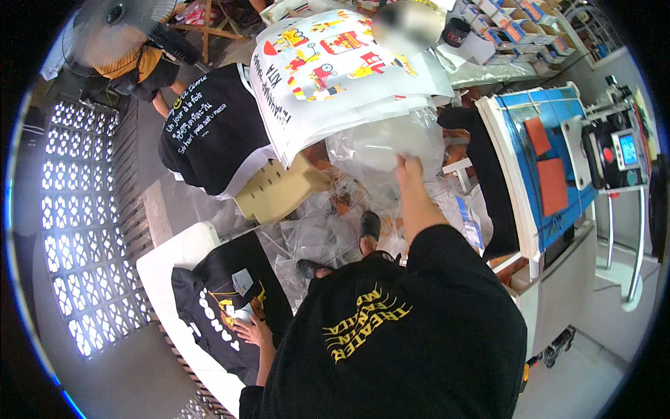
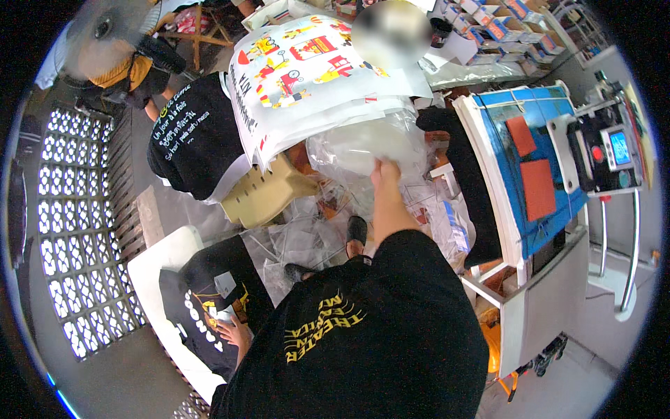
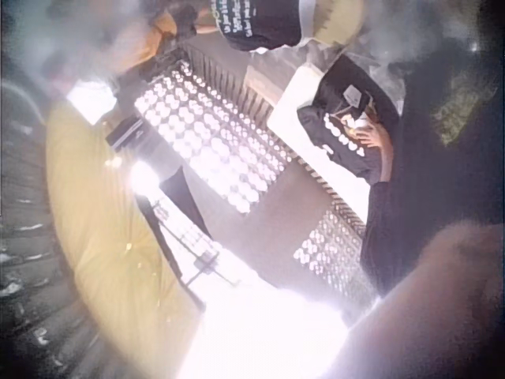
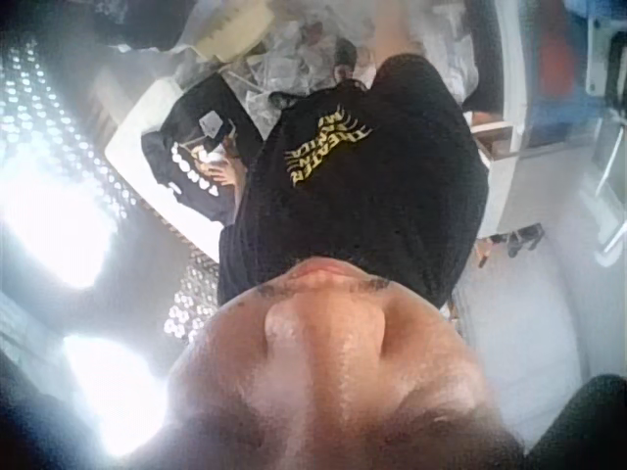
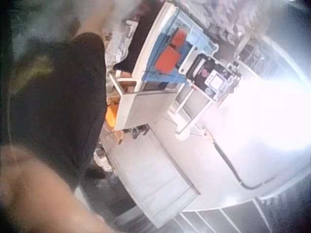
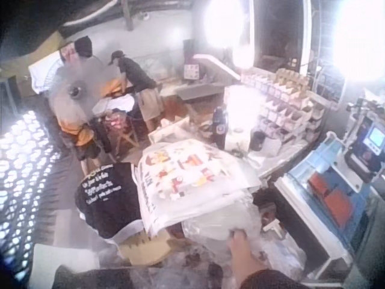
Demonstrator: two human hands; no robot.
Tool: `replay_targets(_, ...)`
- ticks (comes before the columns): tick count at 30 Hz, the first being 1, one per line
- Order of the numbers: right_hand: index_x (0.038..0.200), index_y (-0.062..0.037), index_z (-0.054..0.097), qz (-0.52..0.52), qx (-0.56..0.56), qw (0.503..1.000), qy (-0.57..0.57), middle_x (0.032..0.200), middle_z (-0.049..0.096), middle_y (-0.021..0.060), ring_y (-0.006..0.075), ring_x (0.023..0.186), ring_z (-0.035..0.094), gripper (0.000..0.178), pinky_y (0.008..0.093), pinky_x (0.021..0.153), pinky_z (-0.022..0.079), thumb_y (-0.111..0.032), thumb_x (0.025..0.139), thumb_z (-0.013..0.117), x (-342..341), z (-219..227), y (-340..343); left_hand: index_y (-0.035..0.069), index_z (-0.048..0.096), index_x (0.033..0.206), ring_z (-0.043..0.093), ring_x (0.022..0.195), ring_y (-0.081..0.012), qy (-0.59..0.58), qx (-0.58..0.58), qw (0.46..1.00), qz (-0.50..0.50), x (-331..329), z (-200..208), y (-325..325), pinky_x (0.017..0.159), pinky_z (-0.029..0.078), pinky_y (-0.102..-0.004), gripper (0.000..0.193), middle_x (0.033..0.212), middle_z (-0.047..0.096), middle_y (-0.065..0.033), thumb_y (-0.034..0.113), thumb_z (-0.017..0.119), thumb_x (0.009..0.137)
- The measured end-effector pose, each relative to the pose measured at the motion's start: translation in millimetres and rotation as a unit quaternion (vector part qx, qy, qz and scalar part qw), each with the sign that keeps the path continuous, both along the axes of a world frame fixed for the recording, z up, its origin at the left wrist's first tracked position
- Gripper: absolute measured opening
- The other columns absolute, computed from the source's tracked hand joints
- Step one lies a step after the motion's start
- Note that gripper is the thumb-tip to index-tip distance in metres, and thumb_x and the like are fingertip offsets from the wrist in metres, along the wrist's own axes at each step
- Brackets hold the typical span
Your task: The person prepares shirts for heat pressing by smoothing them on the machine platen and trimming printed transfer sheets using scissors.
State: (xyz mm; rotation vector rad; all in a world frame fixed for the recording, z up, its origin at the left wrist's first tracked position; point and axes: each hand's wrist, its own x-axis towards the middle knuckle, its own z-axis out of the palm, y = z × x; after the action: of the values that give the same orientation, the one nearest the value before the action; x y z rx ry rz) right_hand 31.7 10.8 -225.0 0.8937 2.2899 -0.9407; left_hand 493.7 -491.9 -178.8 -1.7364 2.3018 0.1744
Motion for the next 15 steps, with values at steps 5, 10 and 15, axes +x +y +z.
replay_targets(5, 0.103, -0.0038, 0.072, 0.004, -0.156, 0.988, 0.005, 0.101, 0.07, 0.0228, 0.0313, 0.103, 0.066, 0.05, 0.0388, 0.091, 0.049, -0.045, 0.099, 0.045, -38, -15, -29, 0.012, 0.03, 0.151, 0.029, 0.14, -0.0423, 0.044, -0.021, 0.99, -0.13, 15, 14, -4, 0.113, 0.024, -0.0521, 0.064, 0.154, 0.027, -0.0236, 0.049, 0.041, 0.1)
replay_targets(10, 0.076, -0.0059, 0.068, 0.44, 0.067, 0.866, 0.228, 0.08, 0.068, 0.0178, 0.0346, 0.076, 0.065, 0.049, 0.0429, 0.072, 0.051, -0.046, 0.096, 0.047, 41, -47, -34, 0.015, 0.04, 0.145, 0.04, 0.133, -0.0392, 0.137, -0.028, 0.99, -0.011, 34, 50, -53, 0.104, 0.036, -0.0532, 0.057, 0.146, 0.04, -0.0192, 0.045, 0.049, 0.097)
replay_targets(15, 0.102, -0.0058, 0.069, 0.394, -0.105, 0.911, -0.063, 0.083, 0.069, 0.0068, 0.02, 0.073, 0.064, 0.026, 0.0385, 0.066, 0.051, -0.024, 0.089, 0.055, 268, -113, 24, 0.011, 0.042, 0.142, 0.043, 0.131, -0.0362, 0.084, -0.061, 0.992, 0.076, 127, 21, -164, 0.105, 0.038, -0.0487, 0.057, 0.145, 0.042, -0.0163, 0.035, 0.058, 0.093)
